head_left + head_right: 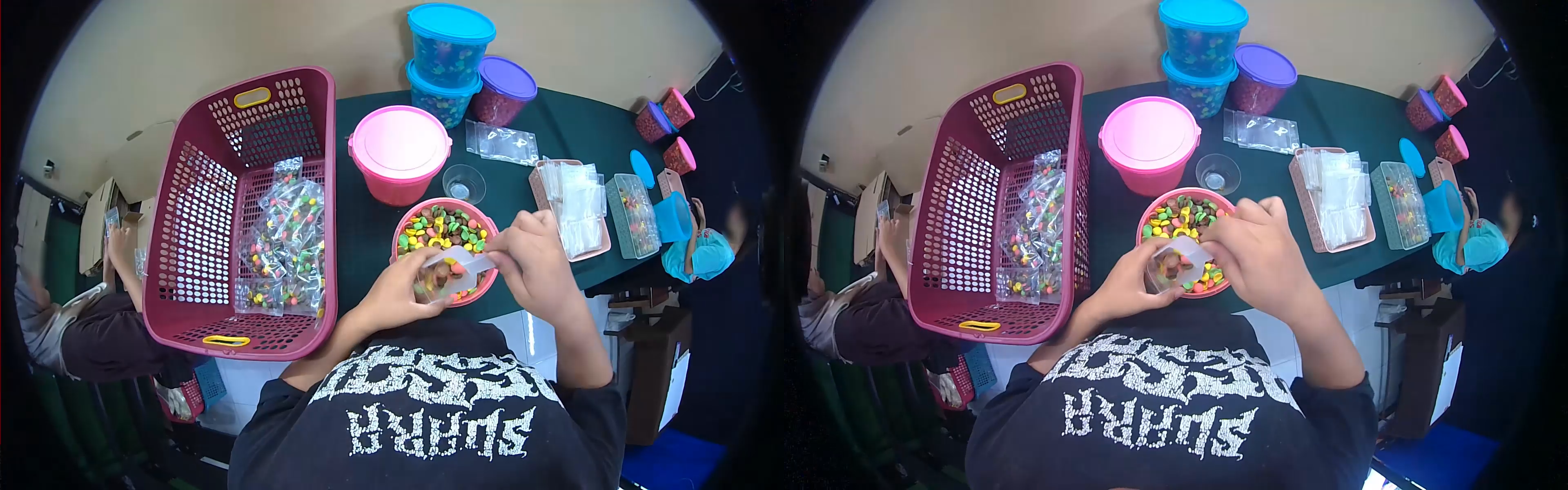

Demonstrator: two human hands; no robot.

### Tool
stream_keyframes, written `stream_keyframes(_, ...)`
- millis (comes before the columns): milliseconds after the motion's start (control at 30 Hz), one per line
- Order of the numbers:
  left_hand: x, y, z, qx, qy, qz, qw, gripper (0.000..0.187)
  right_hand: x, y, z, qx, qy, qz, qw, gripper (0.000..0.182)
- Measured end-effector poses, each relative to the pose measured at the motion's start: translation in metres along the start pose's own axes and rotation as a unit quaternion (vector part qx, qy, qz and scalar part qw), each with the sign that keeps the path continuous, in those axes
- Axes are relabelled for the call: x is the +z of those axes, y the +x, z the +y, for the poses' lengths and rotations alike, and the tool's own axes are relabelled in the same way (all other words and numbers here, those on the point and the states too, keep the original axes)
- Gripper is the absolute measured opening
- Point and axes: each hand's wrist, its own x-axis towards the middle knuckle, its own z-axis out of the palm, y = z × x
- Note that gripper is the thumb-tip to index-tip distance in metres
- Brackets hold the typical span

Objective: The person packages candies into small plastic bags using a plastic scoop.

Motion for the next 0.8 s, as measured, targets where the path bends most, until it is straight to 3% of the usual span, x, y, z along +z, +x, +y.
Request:
stream_keyframes(67, -0.006, 0.001, 0.003, -0.045, -0.268, -0.123, 0.954, 0.060, -0.011, 0.013, -0.012, -0.115, -0.015, -0.022, 0.993, 0.013)
stream_keyframes(133, -0.012, 0.003, 0.008, -0.054, -0.304, -0.149, 0.940, 0.058, -0.016, 0.021, -0.022, -0.127, -0.003, -0.035, 0.991, 0.017)
stream_keyframes(233, -0.013, 0.004, -0.002, -0.011, -0.431, -0.235, 0.871, 0.060, -0.014, 0.027, -0.025, -0.181, 0.070, -0.109, 0.975, 0.020)
stream_keyframes(333, -0.011, 0.002, -0.006, -0.003, -0.465, -0.215, 0.859, 0.059, -0.011, 0.027, -0.024, -0.198, 0.118, -0.111, 0.967, 0.021)
stream_keyframes(400, -0.010, 0.000, -0.008, -0.021, -0.461, -0.172, 0.871, 0.059, -0.023, 0.019, -0.014, -0.151, 0.121, 0.008, 0.981, 0.020)
stream_keyframes(467, -0.007, -0.001, -0.013, -0.036, -0.457, -0.130, 0.879, 0.058, -0.028, -0.001, 0.001, -0.025, 0.173, 0.113, 0.978, 0.009)
stream_keyframes(533, -0.004, -0.001, -0.024, -0.023, -0.209, 0.023, 0.977, 0.057, -0.018, -0.013, 0.014, 0.117, 0.148, 0.150, 0.971, 0.003)
stream_keyframes(633, -0.005, -0.007, -0.023, -0.034, -0.159, 0.081, 0.983, 0.055, 0.023, -0.043, 0.047, 0.195, -0.035, 0.056, 0.978, 0.009)
stream_keyframes(767, -0.004, -0.007, -0.032, -0.037, -0.062, 0.118, 0.990, 0.057, 0.079, -0.097, 0.068, 0.234, -0.023, 0.062, 0.970, 0.010)
stream_keyframes(800, -0.002, -0.007, -0.036, -0.032, -0.005, 0.131, 0.991, 0.058, 0.092, -0.107, 0.069, 0.320, 0.073, 0.119, 0.937, 0.014)
